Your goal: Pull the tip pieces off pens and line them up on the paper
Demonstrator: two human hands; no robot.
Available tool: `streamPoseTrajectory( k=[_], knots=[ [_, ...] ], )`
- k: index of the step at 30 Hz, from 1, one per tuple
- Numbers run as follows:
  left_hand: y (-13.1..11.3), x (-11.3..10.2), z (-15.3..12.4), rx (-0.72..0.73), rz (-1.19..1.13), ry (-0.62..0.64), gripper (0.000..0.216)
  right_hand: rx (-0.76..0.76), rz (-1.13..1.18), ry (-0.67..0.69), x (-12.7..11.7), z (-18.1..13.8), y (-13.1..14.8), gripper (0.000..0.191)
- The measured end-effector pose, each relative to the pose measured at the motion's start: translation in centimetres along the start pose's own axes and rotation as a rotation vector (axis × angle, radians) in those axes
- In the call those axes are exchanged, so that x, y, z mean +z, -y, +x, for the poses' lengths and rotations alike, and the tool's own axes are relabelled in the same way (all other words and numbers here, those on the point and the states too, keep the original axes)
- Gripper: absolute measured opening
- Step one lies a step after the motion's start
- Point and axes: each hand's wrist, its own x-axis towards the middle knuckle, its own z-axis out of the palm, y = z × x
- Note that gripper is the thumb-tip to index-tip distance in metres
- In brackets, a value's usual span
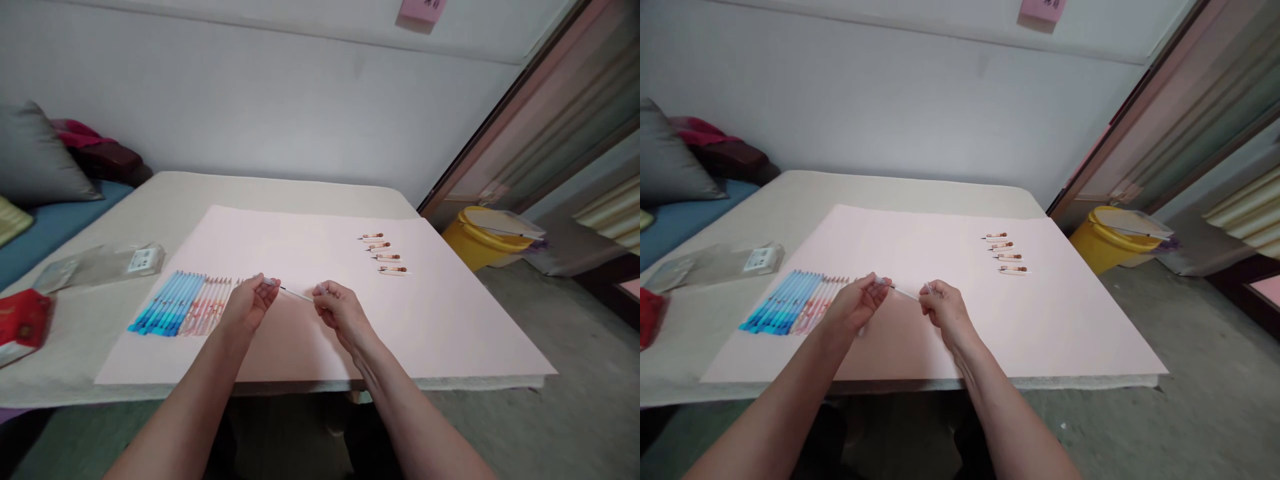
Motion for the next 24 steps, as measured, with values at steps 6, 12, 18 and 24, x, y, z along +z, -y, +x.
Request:
streamPoseTrajectory(
  k=[6, 12, 18, 24],
  knots=[
    [0.1, -0.3, 0.2, -0.011, 0.006, 0.025, 0.01, -0.034, 0.023, 0.01, -0.4, -0.1, 0.3, 0.012],
    [1.5, 0.6, -1.4, -0.087, 0.15, 0.207, 0.003, -0.094, -0.063, -0.026, -0.1, 0.1, -0.2, 0.009],
    [2.7, 1.4, -2.5, -0.134, 0.171, 0.291, 0.003, -0.179, -0.303, -0.054, 0.1, 0.5, -1.3, 0.006],
    [2.8, 1.3, -2.3, -0.114, 0.187, 0.279, 0.002, -0.168, -0.346, 0.006, 0.3, 0.6, -1.4, 0.002]
  ],
)
